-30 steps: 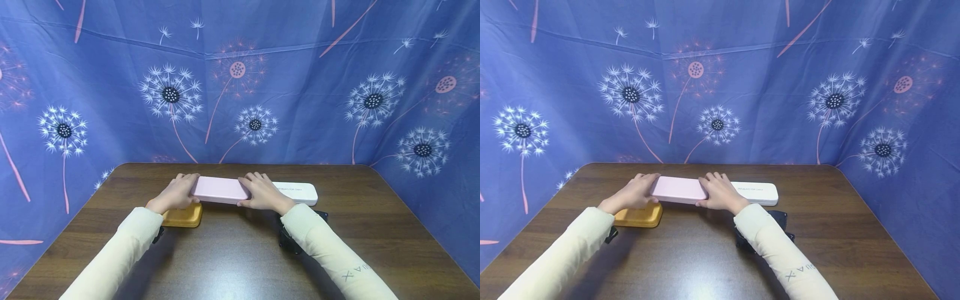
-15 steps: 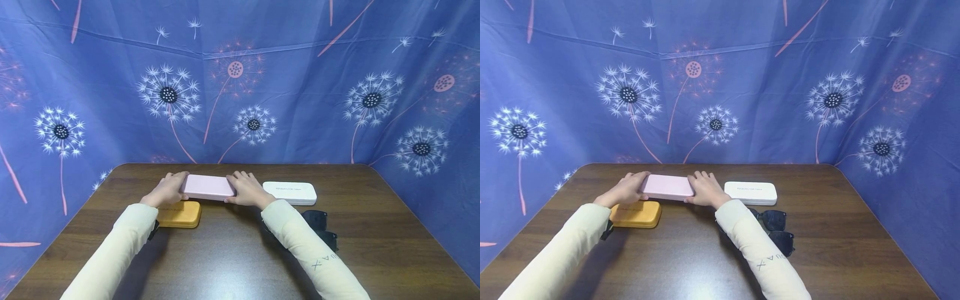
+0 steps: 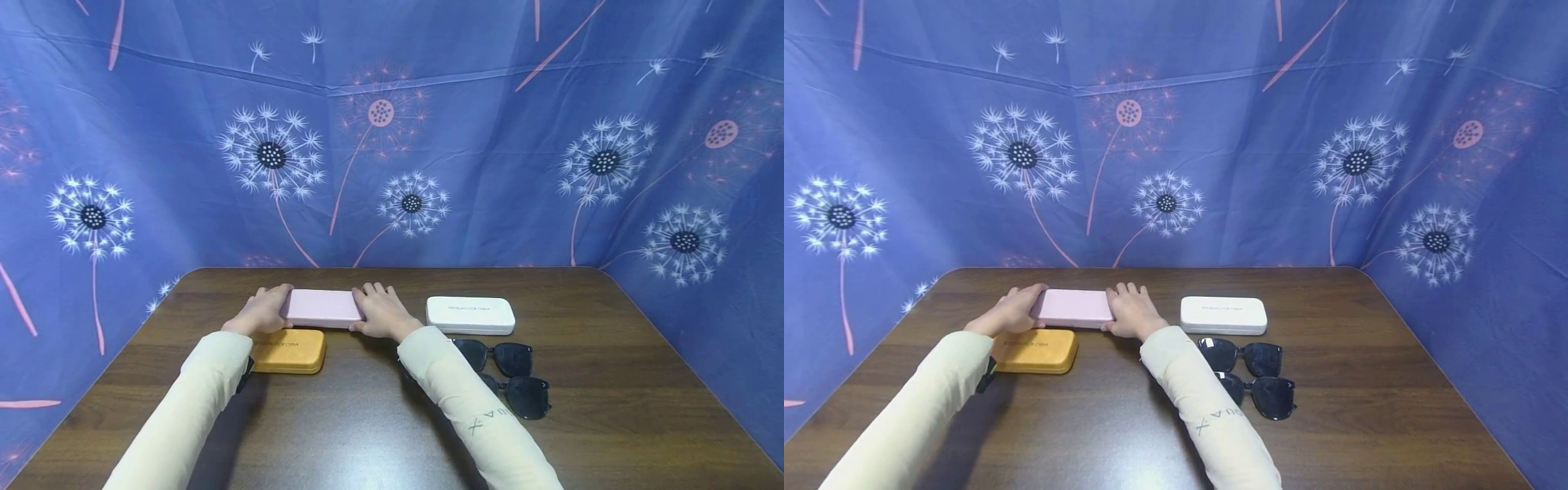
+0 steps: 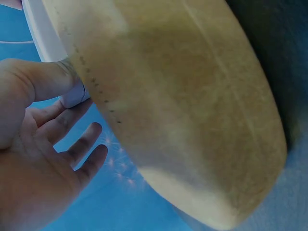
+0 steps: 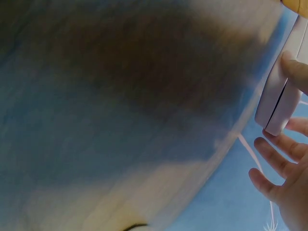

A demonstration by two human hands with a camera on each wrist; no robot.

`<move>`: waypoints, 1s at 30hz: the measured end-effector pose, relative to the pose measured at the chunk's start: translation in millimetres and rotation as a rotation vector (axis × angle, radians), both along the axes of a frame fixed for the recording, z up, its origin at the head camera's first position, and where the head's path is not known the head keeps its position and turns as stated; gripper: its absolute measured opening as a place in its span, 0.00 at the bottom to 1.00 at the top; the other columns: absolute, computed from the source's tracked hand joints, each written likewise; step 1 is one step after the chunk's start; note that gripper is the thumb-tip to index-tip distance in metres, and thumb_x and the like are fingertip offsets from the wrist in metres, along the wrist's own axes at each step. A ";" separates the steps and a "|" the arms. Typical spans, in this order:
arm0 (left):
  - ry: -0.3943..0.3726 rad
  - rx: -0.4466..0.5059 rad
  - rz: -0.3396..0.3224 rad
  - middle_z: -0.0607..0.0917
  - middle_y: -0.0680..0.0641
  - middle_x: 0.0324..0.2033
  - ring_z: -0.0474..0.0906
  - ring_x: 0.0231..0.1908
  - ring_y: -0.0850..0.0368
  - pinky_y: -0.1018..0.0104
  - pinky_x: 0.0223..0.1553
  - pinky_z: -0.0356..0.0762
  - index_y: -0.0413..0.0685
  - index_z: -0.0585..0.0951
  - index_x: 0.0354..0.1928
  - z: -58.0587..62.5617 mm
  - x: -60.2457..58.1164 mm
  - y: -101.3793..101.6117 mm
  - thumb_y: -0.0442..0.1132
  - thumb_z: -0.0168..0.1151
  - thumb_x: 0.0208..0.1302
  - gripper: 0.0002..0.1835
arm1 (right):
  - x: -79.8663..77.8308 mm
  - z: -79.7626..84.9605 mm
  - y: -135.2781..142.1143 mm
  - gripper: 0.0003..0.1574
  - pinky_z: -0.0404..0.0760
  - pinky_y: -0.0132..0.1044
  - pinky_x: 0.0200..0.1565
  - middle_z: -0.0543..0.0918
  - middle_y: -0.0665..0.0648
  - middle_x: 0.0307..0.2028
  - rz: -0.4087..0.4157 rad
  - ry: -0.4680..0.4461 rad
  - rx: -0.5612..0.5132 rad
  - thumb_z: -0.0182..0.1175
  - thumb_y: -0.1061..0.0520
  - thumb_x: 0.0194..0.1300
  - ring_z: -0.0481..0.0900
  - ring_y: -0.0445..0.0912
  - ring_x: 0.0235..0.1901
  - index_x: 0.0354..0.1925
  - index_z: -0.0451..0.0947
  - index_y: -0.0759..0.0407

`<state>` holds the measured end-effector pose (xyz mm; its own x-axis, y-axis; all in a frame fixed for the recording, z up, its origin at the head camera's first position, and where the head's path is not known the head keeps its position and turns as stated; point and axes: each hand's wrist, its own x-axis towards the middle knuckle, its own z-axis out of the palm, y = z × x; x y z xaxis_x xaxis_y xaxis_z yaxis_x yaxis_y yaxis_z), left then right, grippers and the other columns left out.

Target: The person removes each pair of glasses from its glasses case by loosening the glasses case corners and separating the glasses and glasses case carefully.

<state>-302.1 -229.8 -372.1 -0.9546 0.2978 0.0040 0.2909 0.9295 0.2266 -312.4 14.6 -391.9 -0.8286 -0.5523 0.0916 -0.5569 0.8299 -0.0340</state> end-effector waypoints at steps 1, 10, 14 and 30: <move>-0.005 -0.002 0.004 0.72 0.31 0.55 0.68 0.47 0.33 0.40 0.46 0.67 0.31 0.64 0.59 -0.4 0.0 -0.4 0.36 0.69 0.47 0.37 | 0.0 -0.9 -1.5 0.47 0.66 0.50 0.56 0.71 0.58 0.55 -0.001 -0.002 0.005 0.60 0.36 0.54 0.67 0.53 0.56 0.65 0.61 0.56; -0.087 -0.010 0.057 0.73 0.31 0.54 0.67 0.48 0.34 0.40 0.50 0.64 0.34 0.64 0.59 -1.0 -0.4 0.9 0.34 0.67 0.47 0.36 | -0.2 -9.5 -10.0 0.46 0.65 0.51 0.56 0.71 0.58 0.56 -0.025 0.011 0.040 0.59 0.36 0.55 0.66 0.53 0.58 0.65 0.60 0.58; -0.107 -0.027 0.068 0.73 0.31 0.54 0.66 0.49 0.33 0.40 0.50 0.64 0.34 0.65 0.59 -2.3 -3.4 2.0 0.34 0.67 0.47 0.35 | 0.3 -10.6 -11.2 0.46 0.63 0.54 0.59 0.70 0.59 0.57 -0.036 -0.005 0.040 0.59 0.37 0.55 0.65 0.53 0.59 0.65 0.60 0.58; -0.168 -0.075 0.089 0.73 0.28 0.52 0.67 0.52 0.29 0.37 0.53 0.62 0.35 0.64 0.60 2.3 -7.0 1.8 0.27 0.57 0.50 0.31 | 0.3 -9.6 -9.6 0.46 0.63 0.52 0.59 0.68 0.57 0.60 -0.045 -0.052 0.033 0.58 0.36 0.56 0.63 0.52 0.61 0.66 0.58 0.55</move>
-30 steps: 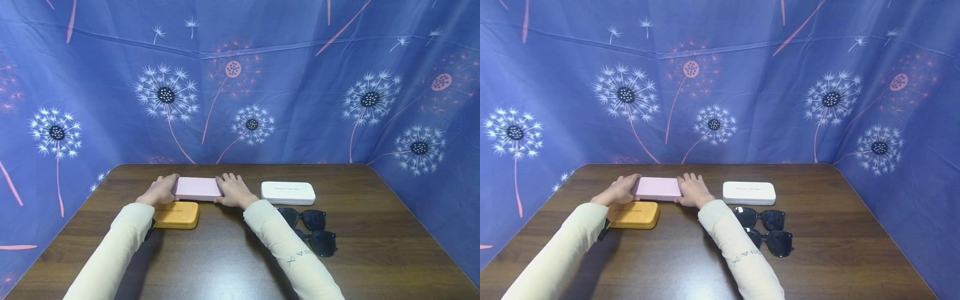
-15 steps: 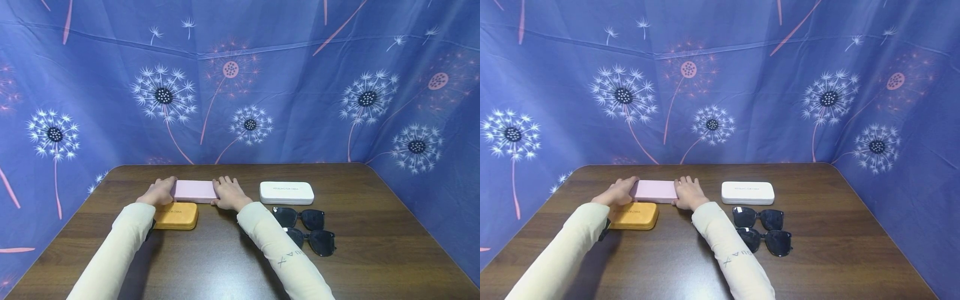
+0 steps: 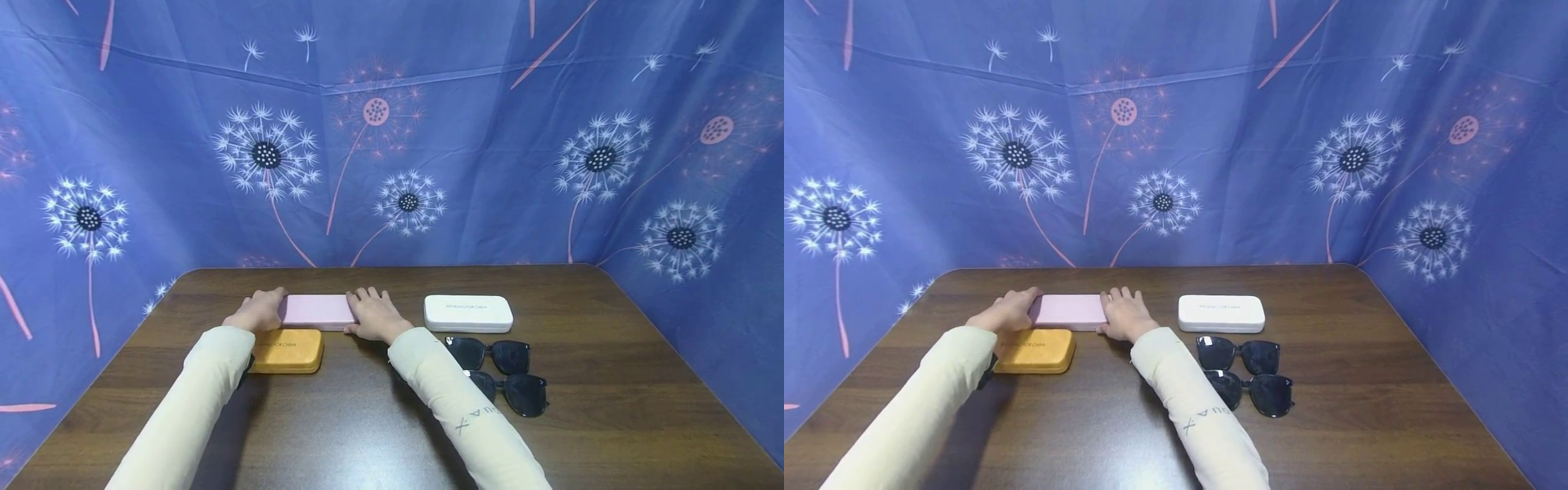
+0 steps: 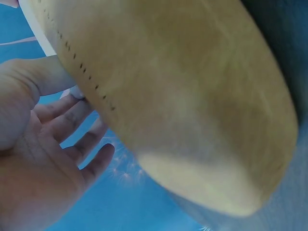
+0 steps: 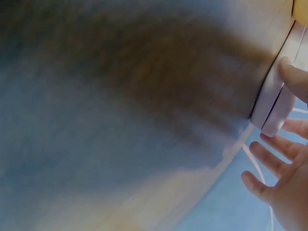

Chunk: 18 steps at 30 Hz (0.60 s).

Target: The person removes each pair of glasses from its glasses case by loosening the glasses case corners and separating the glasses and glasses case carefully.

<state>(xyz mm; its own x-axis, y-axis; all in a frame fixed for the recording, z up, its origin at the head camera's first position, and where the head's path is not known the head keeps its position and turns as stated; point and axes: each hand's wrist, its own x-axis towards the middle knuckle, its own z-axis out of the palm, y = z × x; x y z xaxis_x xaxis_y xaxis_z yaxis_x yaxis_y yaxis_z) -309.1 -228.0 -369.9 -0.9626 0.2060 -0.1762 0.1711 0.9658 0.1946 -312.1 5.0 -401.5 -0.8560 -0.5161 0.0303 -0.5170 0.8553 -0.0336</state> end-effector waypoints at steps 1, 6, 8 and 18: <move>0.000 -0.008 -0.007 0.74 0.28 0.51 0.68 0.52 0.30 0.37 0.53 0.63 0.35 0.65 0.60 1.2 0.2 -0.2 0.27 0.57 0.50 0.30 | -0.4 0.4 0.9 0.47 0.63 0.52 0.59 0.67 0.56 0.60 0.002 -0.003 0.000 0.58 0.36 0.56 0.63 0.52 0.61 0.66 0.58 0.55; 0.003 -0.045 -0.021 0.74 0.29 0.50 0.68 0.51 0.30 0.37 0.51 0.63 0.36 0.66 0.59 6.5 1.2 -0.3 0.28 0.57 0.52 0.29 | -2.4 4.0 7.2 0.47 0.63 0.52 0.59 0.67 0.56 0.61 0.007 -0.019 -0.008 0.60 0.37 0.54 0.63 0.53 0.61 0.65 0.59 0.55; 0.014 -0.061 -0.031 0.74 0.29 0.51 0.67 0.52 0.29 0.37 0.51 0.63 0.36 0.66 0.59 7.5 1.8 -0.1 0.28 0.57 0.52 0.29 | -2.9 5.8 10.6 0.46 0.64 0.52 0.58 0.68 0.56 0.60 0.008 -0.022 -0.006 0.61 0.37 0.54 0.63 0.53 0.60 0.65 0.60 0.54; 0.127 -0.116 -0.078 0.75 0.32 0.52 0.68 0.51 0.29 0.37 0.50 0.64 0.36 0.70 0.55 18.0 10.1 8.1 0.29 0.54 0.54 0.23 | -4.3 15.6 34.9 0.43 0.60 0.55 0.61 0.67 0.57 0.61 -0.014 -0.039 -0.006 0.60 0.39 0.56 0.61 0.55 0.62 0.64 0.61 0.54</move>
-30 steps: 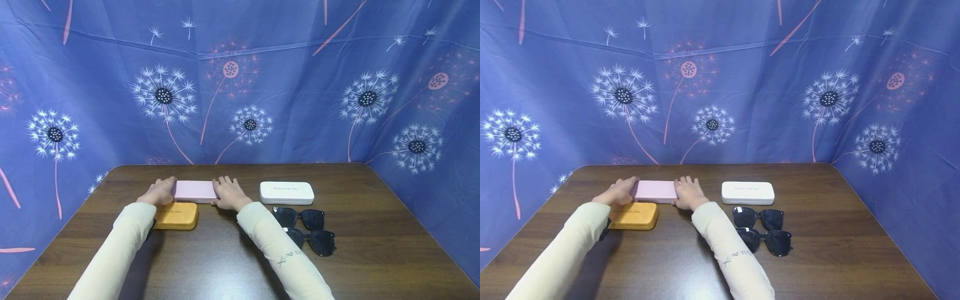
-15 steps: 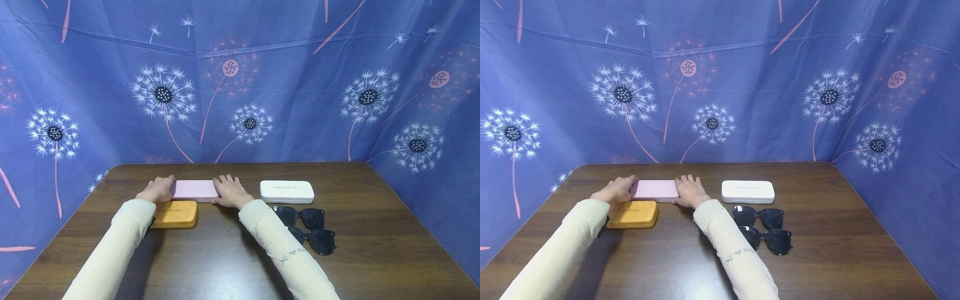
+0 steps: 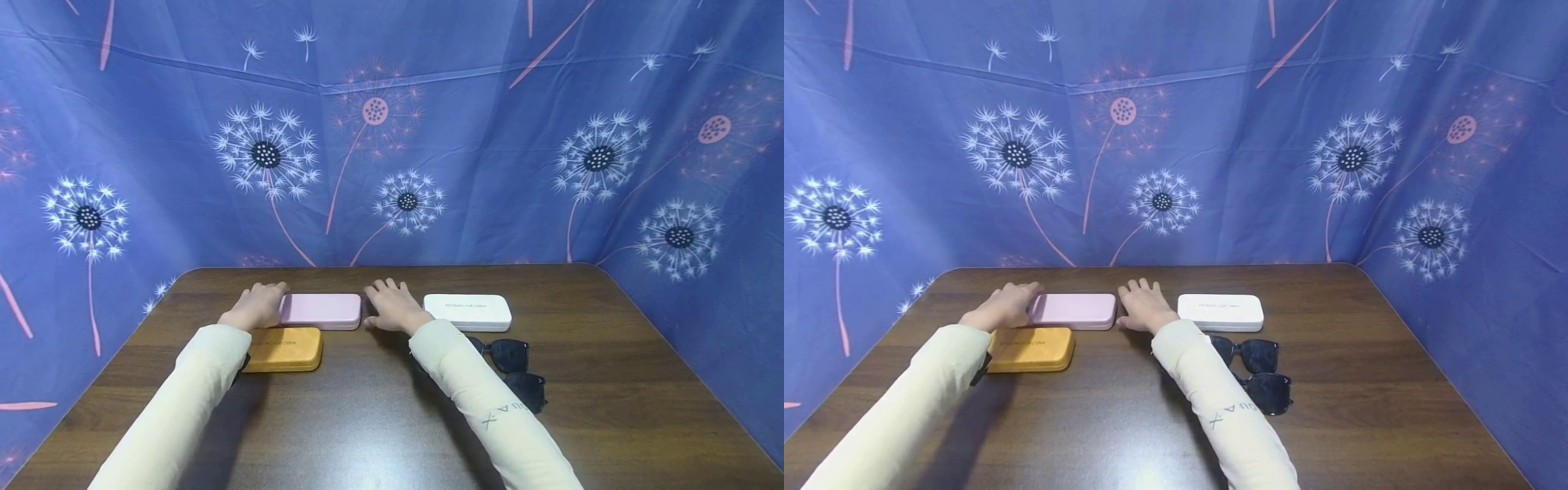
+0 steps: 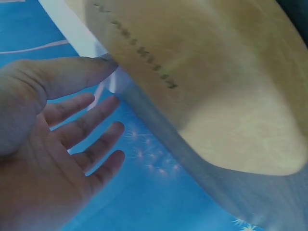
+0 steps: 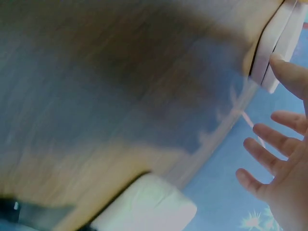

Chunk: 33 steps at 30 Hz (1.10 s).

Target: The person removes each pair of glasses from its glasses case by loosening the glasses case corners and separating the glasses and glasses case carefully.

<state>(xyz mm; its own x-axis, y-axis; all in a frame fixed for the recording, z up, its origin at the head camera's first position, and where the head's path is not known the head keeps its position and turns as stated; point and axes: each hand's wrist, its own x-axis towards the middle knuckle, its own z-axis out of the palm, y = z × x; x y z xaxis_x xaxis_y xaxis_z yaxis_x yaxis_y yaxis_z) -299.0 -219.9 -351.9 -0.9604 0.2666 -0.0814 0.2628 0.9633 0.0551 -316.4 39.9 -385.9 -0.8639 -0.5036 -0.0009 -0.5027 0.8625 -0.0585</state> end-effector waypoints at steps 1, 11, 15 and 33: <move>0.009 -0.006 -0.004 0.75 0.32 0.52 0.68 0.51 0.30 0.37 0.50 0.65 0.36 0.69 0.55 1.5 0.9 1.7 0.30 0.53 0.54 0.23 | 0.1 1.4 3.0 0.43 0.59 0.55 0.61 0.66 0.57 0.61 -0.004 -0.005 -0.002 0.60 0.40 0.56 0.61 0.55 0.62 0.64 0.61 0.55; 0.090 -0.004 -0.065 0.73 0.31 0.54 0.67 0.51 0.30 0.39 0.50 0.66 0.33 0.68 0.57 7.6 6.2 20.2 0.43 0.67 0.49 0.35 | 5.6 14.9 36.5 0.42 0.60 0.57 0.59 0.67 0.60 0.60 -0.039 -0.007 0.006 0.61 0.41 0.56 0.61 0.58 0.61 0.63 0.62 0.57; 0.133 0.013 -0.098 0.74 0.33 0.53 0.68 0.51 0.32 0.41 0.49 0.68 0.35 0.68 0.57 4.5 7.0 30.4 0.47 0.68 0.48 0.36 | 6.6 18.2 50.5 0.42 0.60 0.57 0.58 0.66 0.60 0.61 -0.050 -0.012 0.017 0.60 0.42 0.57 0.61 0.57 0.61 0.64 0.61 0.58; 0.300 0.069 -0.270 0.78 0.37 0.49 0.71 0.48 0.38 0.47 0.47 0.70 0.37 0.70 0.55 -14.6 15.9 91.0 0.52 0.68 0.47 0.37 | 23.6 22.0 111.1 0.44 0.62 0.60 0.55 0.69 0.63 0.59 -0.084 0.032 -0.003 0.63 0.41 0.53 0.64 0.61 0.58 0.62 0.64 0.60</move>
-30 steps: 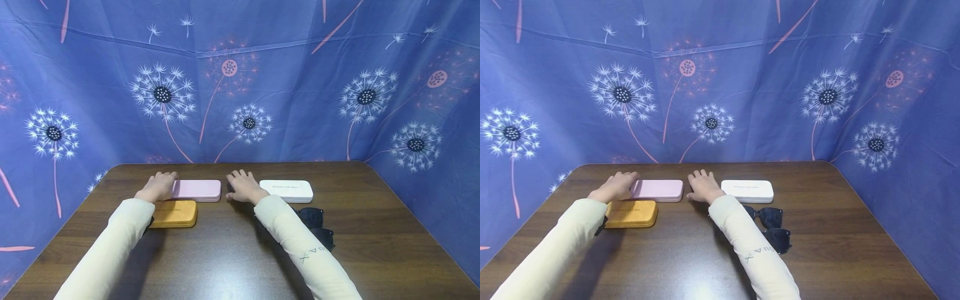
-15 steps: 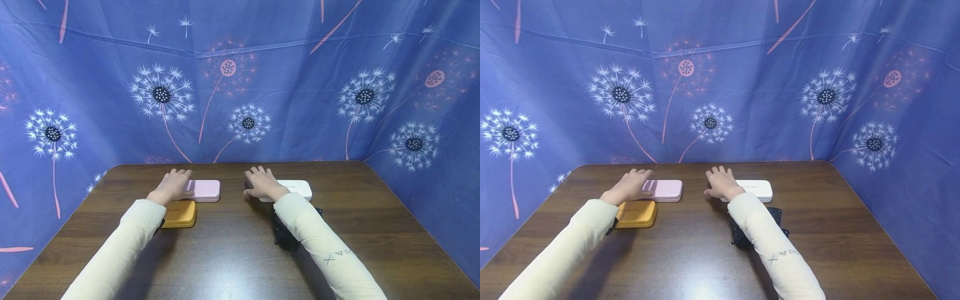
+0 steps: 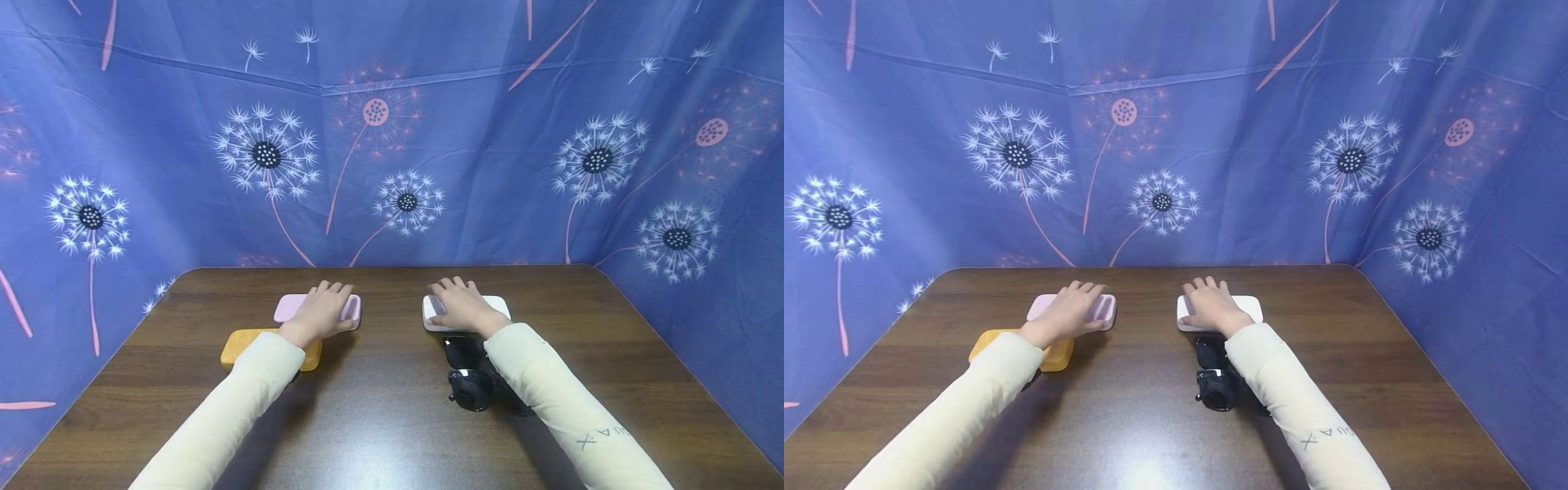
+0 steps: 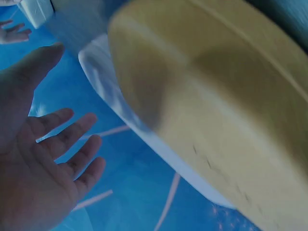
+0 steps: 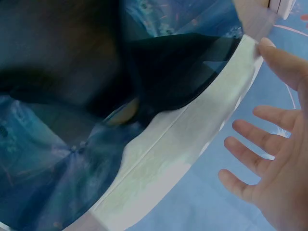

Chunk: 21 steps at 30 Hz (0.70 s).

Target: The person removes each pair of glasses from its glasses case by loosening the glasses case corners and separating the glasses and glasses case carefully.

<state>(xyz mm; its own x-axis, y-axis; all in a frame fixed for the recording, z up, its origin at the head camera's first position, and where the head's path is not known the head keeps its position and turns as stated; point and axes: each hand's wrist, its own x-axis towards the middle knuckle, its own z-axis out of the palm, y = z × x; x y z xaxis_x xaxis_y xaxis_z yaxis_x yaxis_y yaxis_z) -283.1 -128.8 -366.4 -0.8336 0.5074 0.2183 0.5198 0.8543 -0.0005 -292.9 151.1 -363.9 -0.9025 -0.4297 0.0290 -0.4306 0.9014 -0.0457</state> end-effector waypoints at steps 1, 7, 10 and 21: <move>0.003 0.003 -0.008 0.78 0.38 0.48 0.72 0.48 0.38 0.47 0.47 0.71 0.37 0.70 0.55 -1.4 0.4 3.5 0.52 0.68 0.47 0.37 | 0.8 -0.5 2.8 0.44 0.63 0.60 0.54 0.70 0.63 0.58 0.002 0.008 -0.003 0.64 0.41 0.52 0.64 0.60 0.58 0.61 0.65 0.60; -0.025 0.028 -0.029 0.78 0.39 0.50 0.71 0.50 0.39 0.47 0.49 0.70 0.38 0.69 0.57 -5.9 3.9 23.2 0.53 0.68 0.48 0.38 | 6.0 -2.4 20.7 0.45 0.64 0.60 0.53 0.71 0.64 0.57 0.005 0.028 -0.016 0.65 0.40 0.50 0.66 0.61 0.56 0.60 0.66 0.61; -0.042 0.018 -0.026 0.77 0.40 0.51 0.70 0.51 0.41 0.48 0.50 0.69 0.39 0.68 0.58 -8.1 4.6 31.6 0.54 0.67 0.49 0.38 | 8.9 -2.8 30.0 0.45 0.64 0.60 0.52 0.71 0.64 0.57 -0.007 0.025 -0.023 0.65 0.40 0.50 0.66 0.61 0.56 0.60 0.66 0.61; -0.036 0.050 -0.056 0.78 0.42 0.51 0.71 0.52 0.43 0.50 0.51 0.69 0.41 0.67 0.59 -14.8 6.1 60.5 0.54 0.67 0.49 0.38 | 16.9 -7.7 61.3 0.47 0.63 0.62 0.53 0.69 0.66 0.58 -0.063 0.022 -0.042 0.66 0.41 0.49 0.64 0.62 0.57 0.62 0.64 0.62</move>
<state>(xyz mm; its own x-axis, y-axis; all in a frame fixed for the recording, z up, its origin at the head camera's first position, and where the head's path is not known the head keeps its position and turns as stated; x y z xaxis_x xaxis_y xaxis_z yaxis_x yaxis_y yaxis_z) -277.1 -68.3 -381.2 -0.8117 0.5430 0.2150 0.5660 0.8222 0.0605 -276.0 212.3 -371.6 -0.9267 -0.3701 0.0661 -0.3744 0.9242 -0.0753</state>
